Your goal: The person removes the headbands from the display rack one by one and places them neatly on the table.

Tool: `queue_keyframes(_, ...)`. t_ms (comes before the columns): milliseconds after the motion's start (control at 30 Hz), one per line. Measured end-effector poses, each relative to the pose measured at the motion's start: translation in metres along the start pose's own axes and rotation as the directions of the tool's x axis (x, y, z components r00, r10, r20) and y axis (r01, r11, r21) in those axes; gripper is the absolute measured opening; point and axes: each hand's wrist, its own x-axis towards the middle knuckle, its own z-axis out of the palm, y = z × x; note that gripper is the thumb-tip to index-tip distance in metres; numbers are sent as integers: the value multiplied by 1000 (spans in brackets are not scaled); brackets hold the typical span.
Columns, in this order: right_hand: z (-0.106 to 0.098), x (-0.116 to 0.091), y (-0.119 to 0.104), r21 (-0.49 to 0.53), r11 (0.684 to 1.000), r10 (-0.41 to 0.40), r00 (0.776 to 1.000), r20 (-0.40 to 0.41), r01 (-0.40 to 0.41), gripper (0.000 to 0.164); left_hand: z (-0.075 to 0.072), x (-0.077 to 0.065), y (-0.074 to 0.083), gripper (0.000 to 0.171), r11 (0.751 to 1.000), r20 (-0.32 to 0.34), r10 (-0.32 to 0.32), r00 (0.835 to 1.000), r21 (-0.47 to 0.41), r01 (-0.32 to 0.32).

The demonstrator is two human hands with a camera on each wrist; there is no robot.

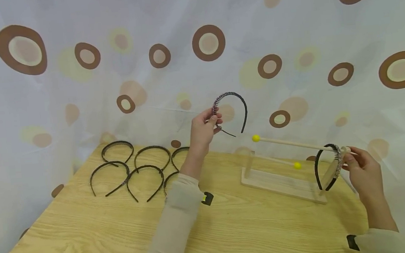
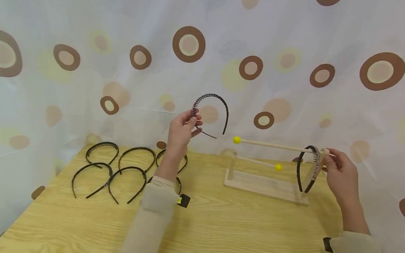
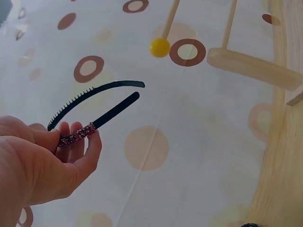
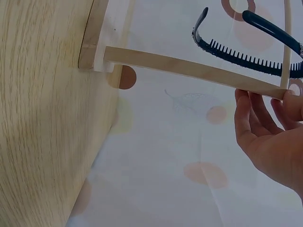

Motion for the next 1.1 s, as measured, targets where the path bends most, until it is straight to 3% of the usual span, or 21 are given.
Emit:
queue_keyframes(133, -3, -1, 3, 10, 999, 33, 999, -13, -33, 53, -6, -1, -7, 28, 988, 47, -58, 997, 146, 51)
queue_keyframes(267, -3, 1, 4, 45, 998, 35, 999, -11, -34, 52, -15, 1, -25, 31, 952, 116, -109, 987, 297, 70)
queue_keyframes(400, -2, 2, 4, 34, 999, 31, 999, -8, -30, 51, -28, 6, -46, 34, 916, 161, -161, 974, 392, 87)
queue_keyframes(600, 0, 1, 1, 17, 1000, 21, 1000, -13, -21, 51, -46, 17, -69, 38, 872, 175, -263, 949, 465, 156)
queue_keyframes(933, 0, 1, -1, 13, 1000, 8, 999, -36, -7, 48, -59, 23, -81, 41, 804, 185, -407, 895, 538, 254)
queue_keyframes(1100, 1, 3, 0, -1, 1000, 12, 999, -46, -12, 47, -64, 27, -91, 39, 734, 193, -446, 874, 638, 233)
